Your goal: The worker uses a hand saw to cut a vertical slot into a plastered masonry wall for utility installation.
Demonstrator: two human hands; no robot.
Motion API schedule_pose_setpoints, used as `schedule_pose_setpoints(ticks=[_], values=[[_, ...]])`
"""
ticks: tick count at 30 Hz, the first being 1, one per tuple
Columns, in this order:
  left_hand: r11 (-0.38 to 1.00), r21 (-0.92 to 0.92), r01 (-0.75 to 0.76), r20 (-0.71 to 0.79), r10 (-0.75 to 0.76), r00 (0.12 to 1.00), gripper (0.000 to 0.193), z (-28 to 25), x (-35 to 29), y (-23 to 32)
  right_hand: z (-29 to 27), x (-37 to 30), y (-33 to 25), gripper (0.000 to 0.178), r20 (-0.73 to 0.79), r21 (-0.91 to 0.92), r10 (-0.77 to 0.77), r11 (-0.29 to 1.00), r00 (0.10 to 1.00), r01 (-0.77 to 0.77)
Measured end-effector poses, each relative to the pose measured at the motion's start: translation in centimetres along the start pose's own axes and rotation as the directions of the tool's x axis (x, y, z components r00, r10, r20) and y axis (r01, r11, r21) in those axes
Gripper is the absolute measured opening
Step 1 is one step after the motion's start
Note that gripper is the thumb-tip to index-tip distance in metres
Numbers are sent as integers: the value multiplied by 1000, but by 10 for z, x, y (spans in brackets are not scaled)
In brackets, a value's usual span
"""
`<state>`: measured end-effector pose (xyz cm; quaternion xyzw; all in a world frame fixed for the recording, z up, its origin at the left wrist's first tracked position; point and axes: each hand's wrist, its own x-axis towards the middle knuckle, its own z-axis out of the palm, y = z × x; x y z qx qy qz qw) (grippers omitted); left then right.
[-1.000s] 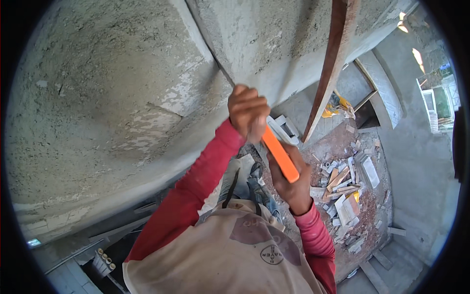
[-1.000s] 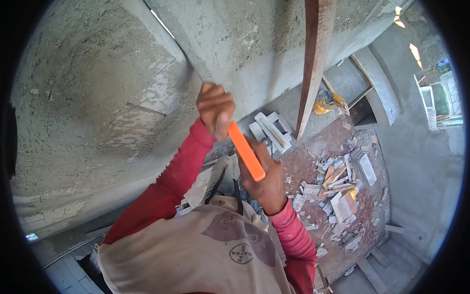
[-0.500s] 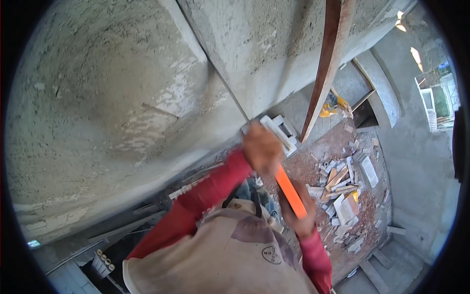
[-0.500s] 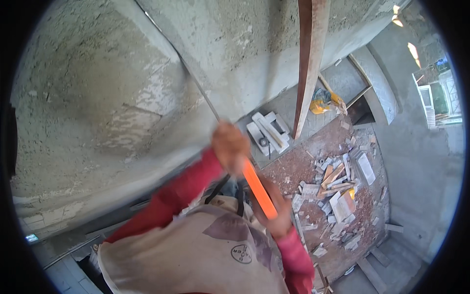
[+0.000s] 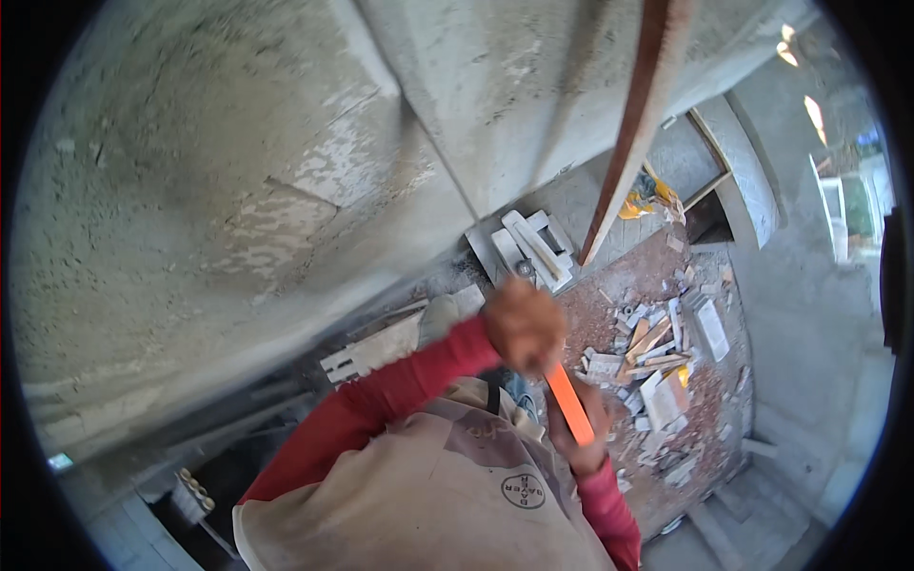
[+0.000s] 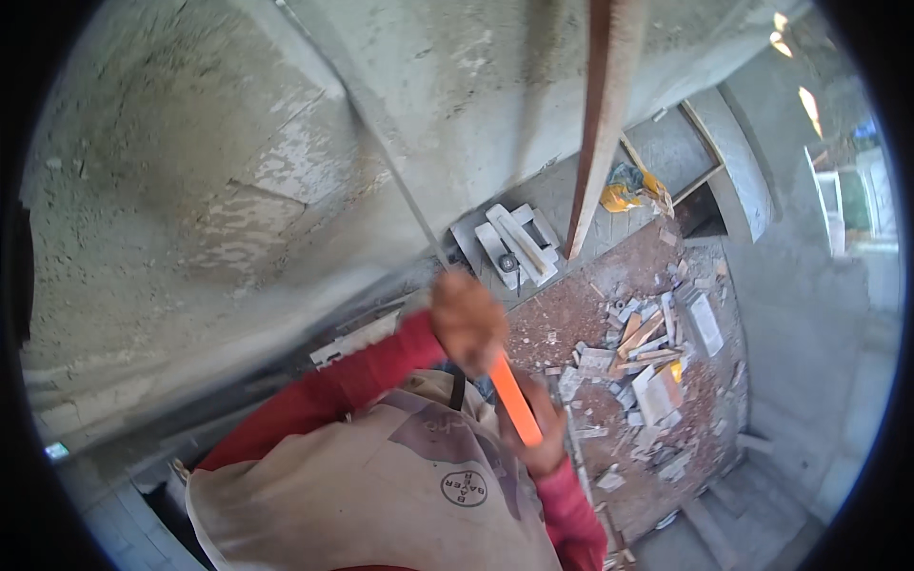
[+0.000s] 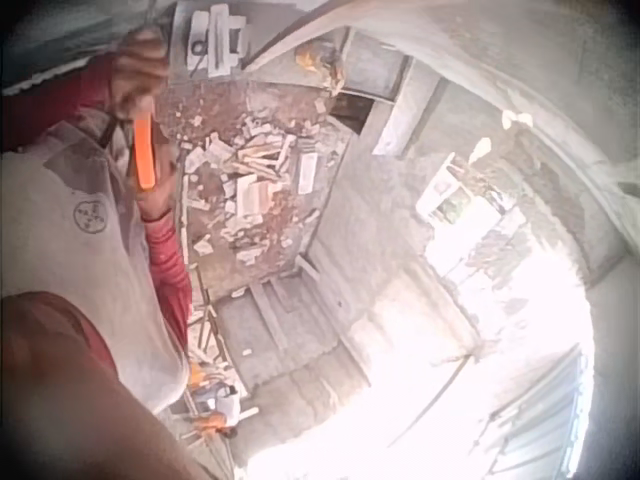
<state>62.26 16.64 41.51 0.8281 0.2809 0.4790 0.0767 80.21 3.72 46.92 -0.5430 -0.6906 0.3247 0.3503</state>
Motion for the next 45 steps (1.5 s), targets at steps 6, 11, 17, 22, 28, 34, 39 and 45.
schedule_pose_setpoints(ticks=[6,11,17,22,28,34,39,45], values=[[980,124,-157,-141,174,975,22,-22,23,-101,47,88,-6,28,-96,-75,-185,981,978,179],[988,138,-71,-147,91,985,29,-40,32,-106,55,98,-19,31,-80,10,-122,992,989,124],[991,-93,-100,-63,95,993,14,5,15,5,8,-8,3,26,-100,-104,22,994,995,-32],[976,162,-144,-10,148,989,19,-57,51,-140,68,131,-30,23,-139,99,51,994,989,-38],[996,-81,-43,-91,35,995,13,14,9,16,-7,-7,2,22,-42,-160,-10,987,999,4],[967,176,-183,-192,216,957,20,-31,43,-127,60,114,-22,19,-125,-95,-75,993,989,63],[974,226,-22,-219,73,973,28,-36,24,-105,55,106,-24,22,-45,-64,-202,978,978,199],[992,-112,-60,-202,36,979,12,15,21,8,-7,6,-20,19,-97,-252,0,968,995,-24]])
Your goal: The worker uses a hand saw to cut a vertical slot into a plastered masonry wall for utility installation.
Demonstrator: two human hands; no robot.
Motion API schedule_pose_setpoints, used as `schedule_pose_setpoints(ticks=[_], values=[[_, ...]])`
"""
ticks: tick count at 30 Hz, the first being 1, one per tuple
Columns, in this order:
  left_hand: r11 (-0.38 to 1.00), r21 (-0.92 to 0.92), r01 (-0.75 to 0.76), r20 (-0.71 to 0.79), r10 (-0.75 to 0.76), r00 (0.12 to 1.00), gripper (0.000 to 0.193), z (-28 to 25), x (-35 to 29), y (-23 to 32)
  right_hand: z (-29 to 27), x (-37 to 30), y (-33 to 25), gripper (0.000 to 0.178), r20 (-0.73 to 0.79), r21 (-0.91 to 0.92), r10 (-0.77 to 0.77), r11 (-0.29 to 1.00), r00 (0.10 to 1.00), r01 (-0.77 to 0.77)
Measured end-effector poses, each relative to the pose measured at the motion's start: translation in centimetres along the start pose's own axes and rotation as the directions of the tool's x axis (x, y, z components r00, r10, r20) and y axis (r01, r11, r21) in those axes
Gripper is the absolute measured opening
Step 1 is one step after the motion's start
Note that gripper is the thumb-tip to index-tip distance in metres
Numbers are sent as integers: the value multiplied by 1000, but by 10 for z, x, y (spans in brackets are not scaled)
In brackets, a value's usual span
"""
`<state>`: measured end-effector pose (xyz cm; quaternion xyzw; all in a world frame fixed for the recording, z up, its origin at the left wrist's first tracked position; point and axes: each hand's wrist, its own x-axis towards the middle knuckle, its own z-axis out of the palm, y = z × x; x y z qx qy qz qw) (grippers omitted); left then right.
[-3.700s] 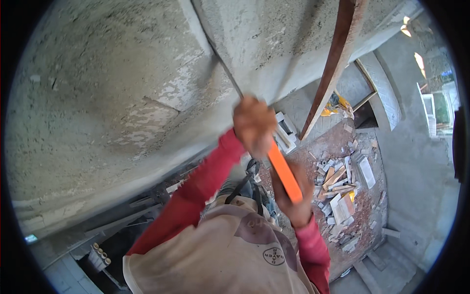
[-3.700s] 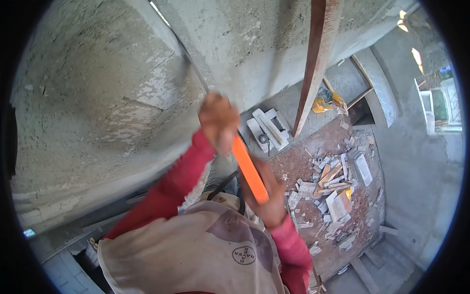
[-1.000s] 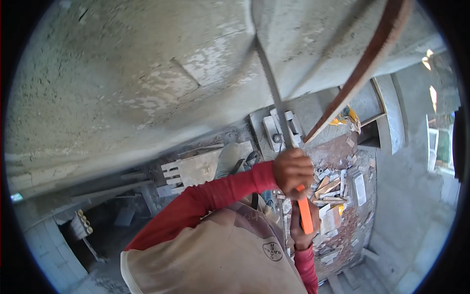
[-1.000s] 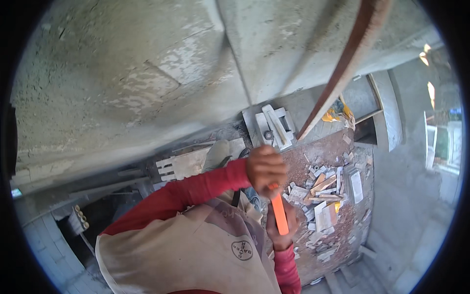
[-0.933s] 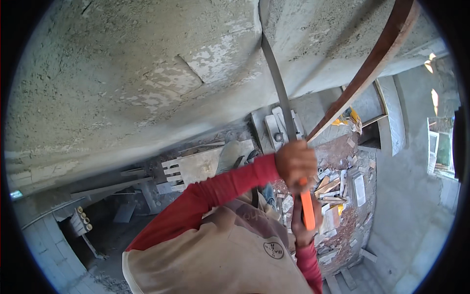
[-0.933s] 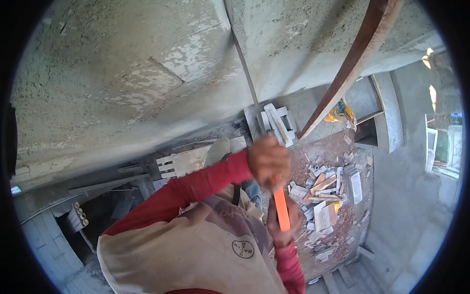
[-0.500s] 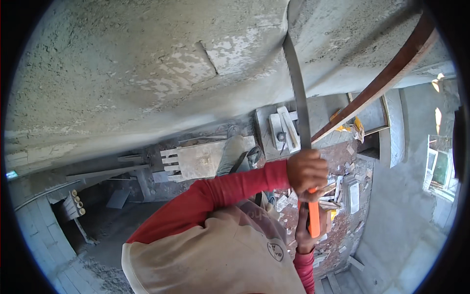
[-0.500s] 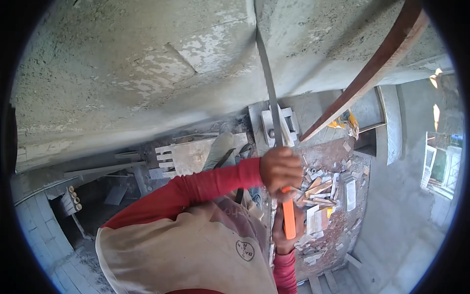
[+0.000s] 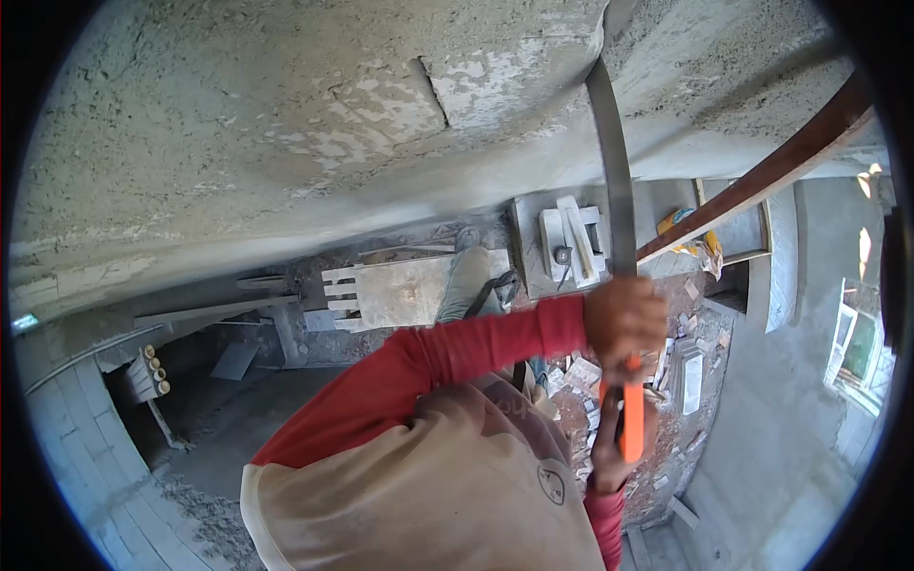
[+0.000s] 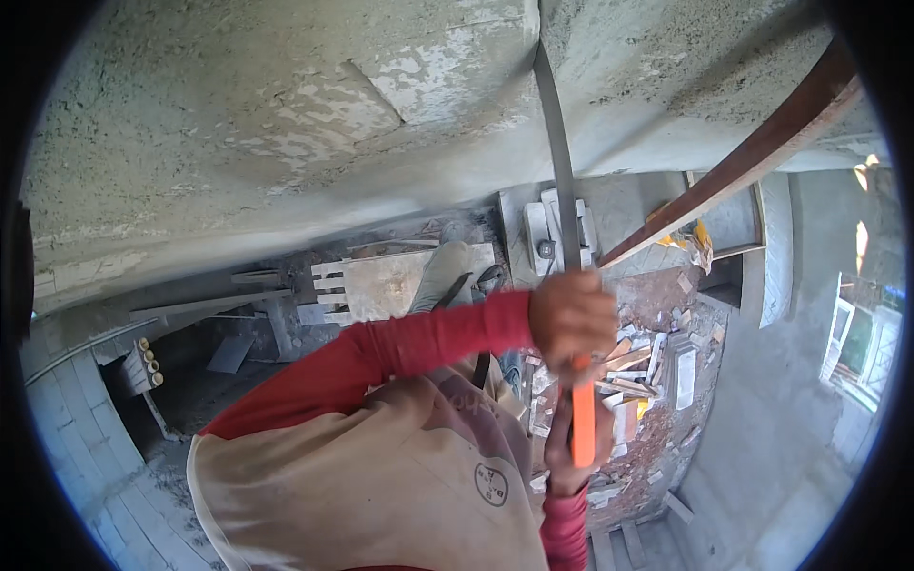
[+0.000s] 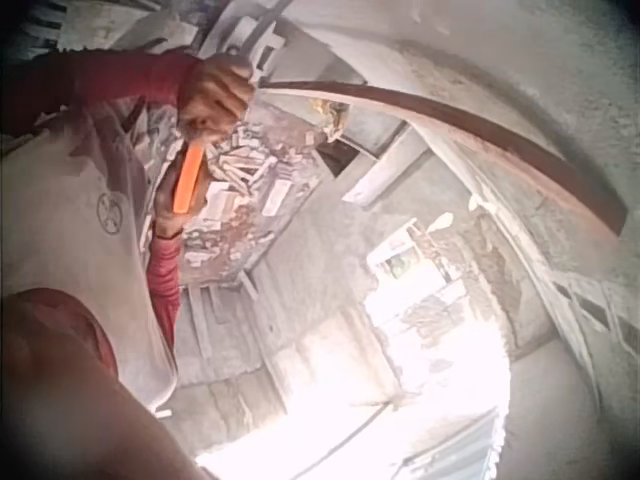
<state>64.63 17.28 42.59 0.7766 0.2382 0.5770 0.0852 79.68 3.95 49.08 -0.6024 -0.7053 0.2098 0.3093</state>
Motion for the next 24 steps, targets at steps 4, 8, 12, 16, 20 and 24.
schedule_pose_setpoints(ticks=[4,8,12,16,20,24], values=[[970,205,-129,-5,133,991,16,-69,43,-141,66,130,-33,22,4,186,-60,981,998,58],[926,378,-18,38,4,999,17,-68,9,-114,63,102,-36,24,9,177,-104,979,994,101],[996,-1,88,55,-88,995,11,-7,-2,11,2,14,1,30,51,71,-37,997,998,34],[966,253,42,-34,-35,999,15,-38,1,-82,36,77,-19,31,42,169,-142,977,989,133],[973,227,30,59,-44,997,46,-79,53,-135,68,129,-30,31,57,320,-42,947,997,22],[966,239,96,-1,-99,995,26,-33,-1,-43,12,46,-21,31,115,209,-46,978,992,21]])
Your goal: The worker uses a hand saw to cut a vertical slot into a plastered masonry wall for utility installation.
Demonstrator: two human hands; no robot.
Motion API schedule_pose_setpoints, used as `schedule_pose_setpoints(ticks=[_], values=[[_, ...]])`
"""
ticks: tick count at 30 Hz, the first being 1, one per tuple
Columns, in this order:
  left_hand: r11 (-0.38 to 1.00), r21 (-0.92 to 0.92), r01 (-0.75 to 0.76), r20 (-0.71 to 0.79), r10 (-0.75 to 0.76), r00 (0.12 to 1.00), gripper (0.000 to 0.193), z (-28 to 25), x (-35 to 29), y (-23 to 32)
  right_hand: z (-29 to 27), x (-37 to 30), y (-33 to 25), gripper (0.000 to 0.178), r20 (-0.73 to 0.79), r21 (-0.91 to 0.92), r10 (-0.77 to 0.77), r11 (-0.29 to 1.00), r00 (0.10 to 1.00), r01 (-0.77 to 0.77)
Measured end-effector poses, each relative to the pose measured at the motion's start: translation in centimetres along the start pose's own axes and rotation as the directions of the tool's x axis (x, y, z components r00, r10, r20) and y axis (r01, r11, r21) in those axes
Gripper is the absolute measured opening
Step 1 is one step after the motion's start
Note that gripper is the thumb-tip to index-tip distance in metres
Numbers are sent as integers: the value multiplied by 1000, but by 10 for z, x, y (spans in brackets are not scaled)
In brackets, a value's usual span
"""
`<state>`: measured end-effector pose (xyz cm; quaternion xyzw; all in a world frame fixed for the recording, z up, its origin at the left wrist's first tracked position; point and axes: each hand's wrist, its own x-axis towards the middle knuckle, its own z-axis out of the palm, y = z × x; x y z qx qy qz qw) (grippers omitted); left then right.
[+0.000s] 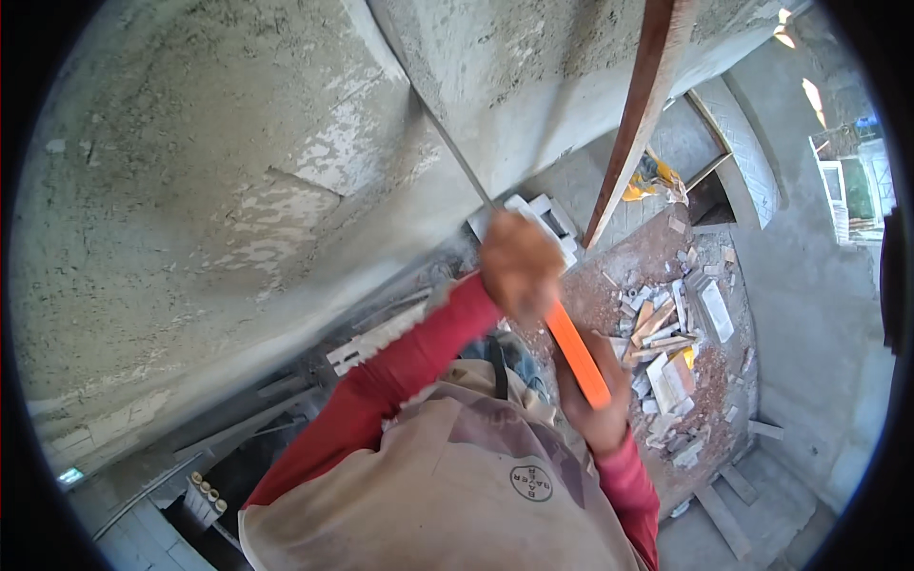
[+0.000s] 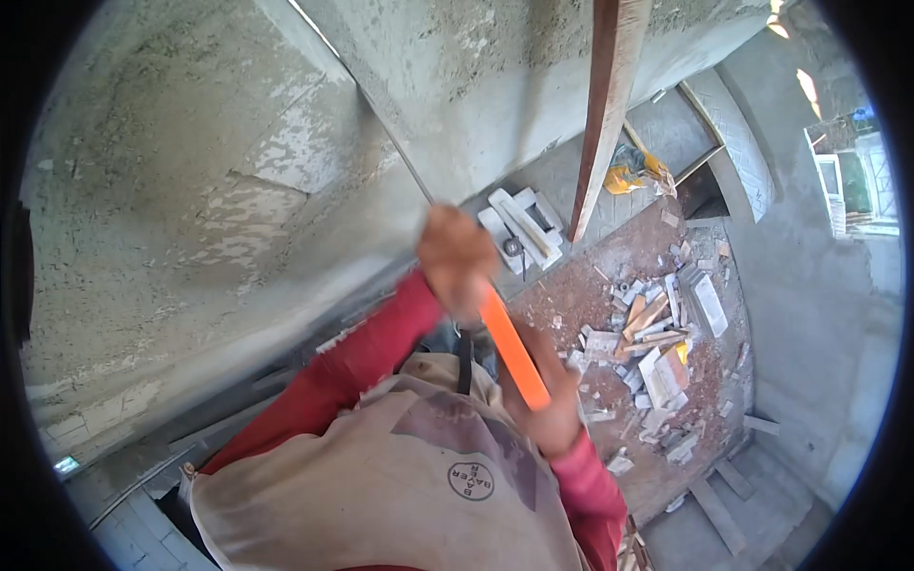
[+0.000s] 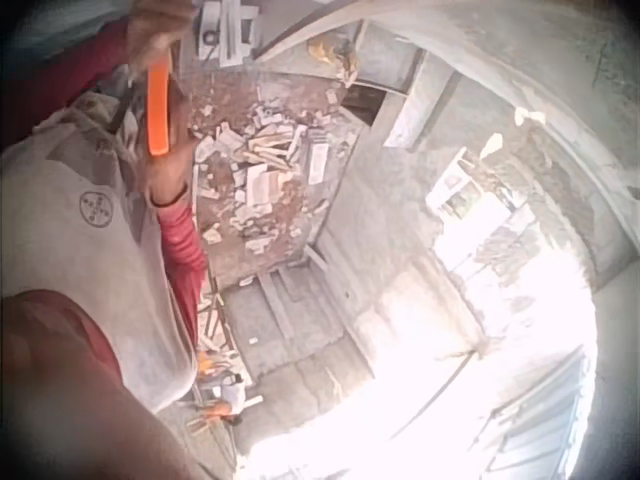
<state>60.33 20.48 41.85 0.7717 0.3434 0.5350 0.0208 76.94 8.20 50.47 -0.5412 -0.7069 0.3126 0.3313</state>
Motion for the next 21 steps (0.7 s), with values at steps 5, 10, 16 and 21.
schedule_pose_setpoints(ticks=[5,10,16,21], values=[[994,103,-40,-72,47,996,16,13,-9,-7,-5,6,-9,28,-2,28,64,998,998,-63],[998,40,-51,178,43,983,24,-30,60,-110,45,105,2,26,-57,152,11,988,998,-2],[988,-133,75,83,-64,995,21,-2,6,36,-25,-21,-11,24,37,33,129,991,991,-130],[993,114,11,47,-16,999,28,-12,44,-80,36,85,1,23,-75,107,-5,994,997,13]])
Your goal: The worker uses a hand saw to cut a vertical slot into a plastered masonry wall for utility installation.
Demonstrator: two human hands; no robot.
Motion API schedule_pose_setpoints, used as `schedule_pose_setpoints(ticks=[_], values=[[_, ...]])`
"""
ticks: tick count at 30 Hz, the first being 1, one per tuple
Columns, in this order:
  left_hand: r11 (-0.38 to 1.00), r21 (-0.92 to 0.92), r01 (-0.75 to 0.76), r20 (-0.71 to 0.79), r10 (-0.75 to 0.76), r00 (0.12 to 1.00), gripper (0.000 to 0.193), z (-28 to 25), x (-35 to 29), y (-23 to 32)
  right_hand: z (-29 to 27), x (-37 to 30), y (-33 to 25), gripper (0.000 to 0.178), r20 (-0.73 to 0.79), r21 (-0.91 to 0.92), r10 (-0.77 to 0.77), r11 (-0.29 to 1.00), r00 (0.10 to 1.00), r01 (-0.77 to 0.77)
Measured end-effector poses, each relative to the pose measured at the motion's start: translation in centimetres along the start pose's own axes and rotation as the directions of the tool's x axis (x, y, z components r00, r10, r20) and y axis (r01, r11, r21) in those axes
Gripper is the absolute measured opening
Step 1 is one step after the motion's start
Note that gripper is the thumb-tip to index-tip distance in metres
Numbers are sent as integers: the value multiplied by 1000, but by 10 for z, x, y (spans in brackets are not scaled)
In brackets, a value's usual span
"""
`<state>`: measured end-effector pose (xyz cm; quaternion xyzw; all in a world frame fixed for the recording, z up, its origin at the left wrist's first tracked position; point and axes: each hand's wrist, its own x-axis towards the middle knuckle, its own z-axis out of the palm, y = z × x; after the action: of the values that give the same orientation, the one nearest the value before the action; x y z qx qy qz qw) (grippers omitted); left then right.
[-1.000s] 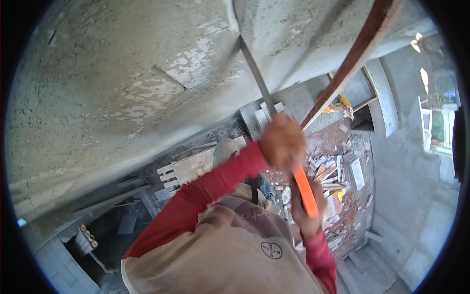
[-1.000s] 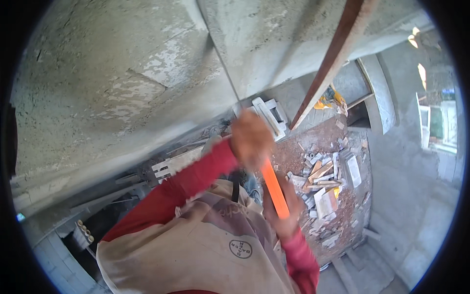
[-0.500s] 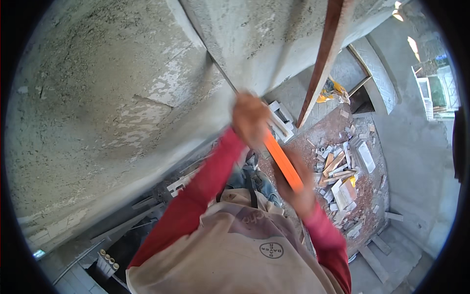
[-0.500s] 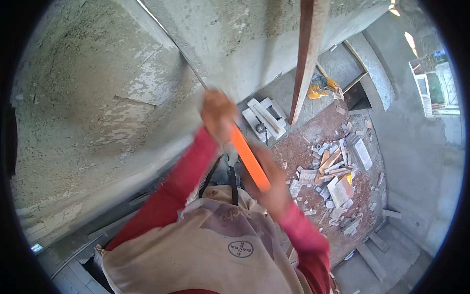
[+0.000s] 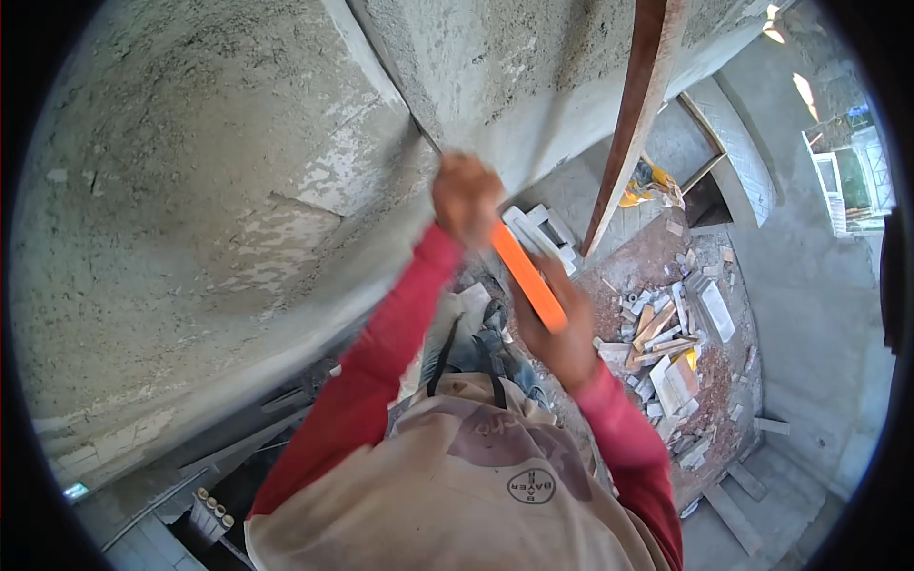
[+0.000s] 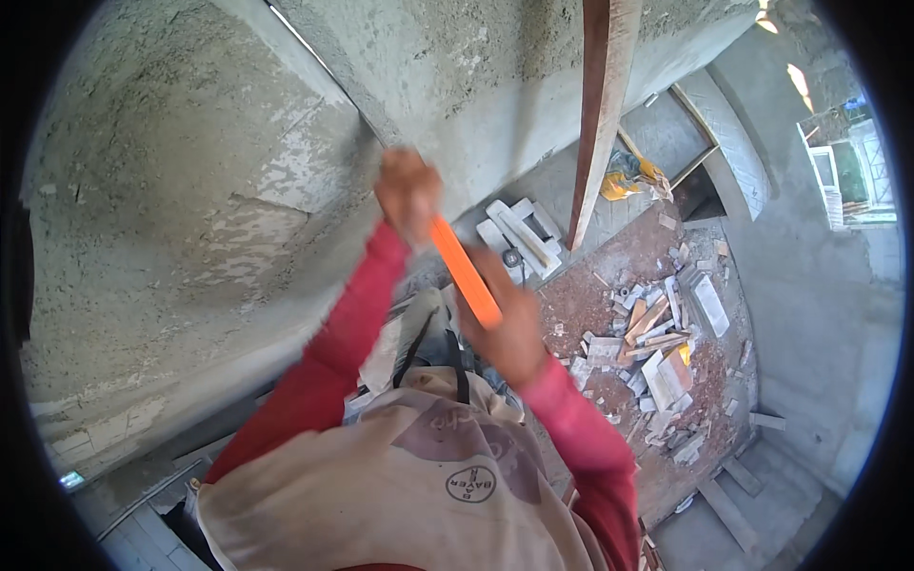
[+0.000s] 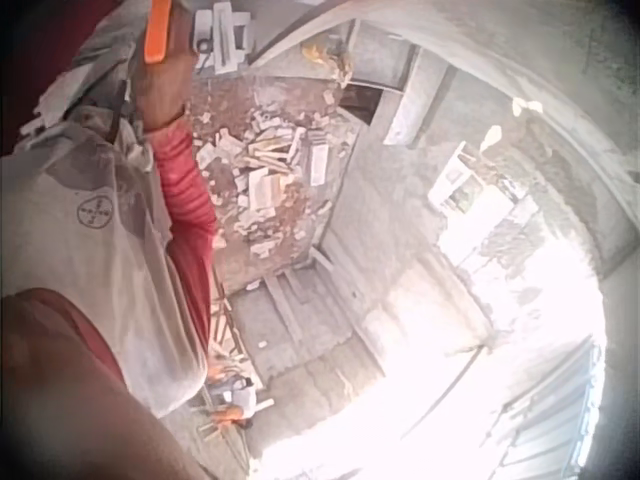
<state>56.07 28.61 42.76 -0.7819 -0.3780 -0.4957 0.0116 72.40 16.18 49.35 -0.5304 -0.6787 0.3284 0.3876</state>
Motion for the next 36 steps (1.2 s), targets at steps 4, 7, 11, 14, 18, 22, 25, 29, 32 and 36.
schedule_pose_setpoints(ticks=[4,7,11,14,18,22,25,29,32,36], values=[[995,-103,4,-76,-12,997,49,-7,3,-22,15,14,0,22,60,60,44,997,997,-48],[992,-123,26,-25,-29,999,22,18,-61,74,-44,-73,-4,23,119,-188,-14,982,993,36],[955,-296,-3,-3,2,1000,13,7,-38,118,-67,-96,-24,24,76,-230,155,964,985,-134],[990,-92,-111,-138,98,986,17,14,-9,-12,5,1,4,21,-13,-131,-164,978,986,161],[976,-212,-57,-98,37,995,18,-6,-1,-25,12,12,-14,22,46,-63,34,998,998,-31],[942,-334,15,-49,-34,998,12,4,-30,121,-71,-92,-30,24,140,-268,90,962,986,-50],[939,-344,-18,-82,-11,997,12,0,-24,109,-65,-82,-32,22,113,-255,112,963,987,-80],[979,-198,-42,16,46,999,31,-11,16,-49,25,36,1,20,-33,-46,-127,991,991,125],[979,-205,19,-65,-33,997,34,-11,7,-34,26,31,-1,22,22,-35,-65,997,998,65],[962,-271,16,-180,-67,981,22,6,-29,110,-58,-84,-19,27,101,-264,-12,964,995,38]])
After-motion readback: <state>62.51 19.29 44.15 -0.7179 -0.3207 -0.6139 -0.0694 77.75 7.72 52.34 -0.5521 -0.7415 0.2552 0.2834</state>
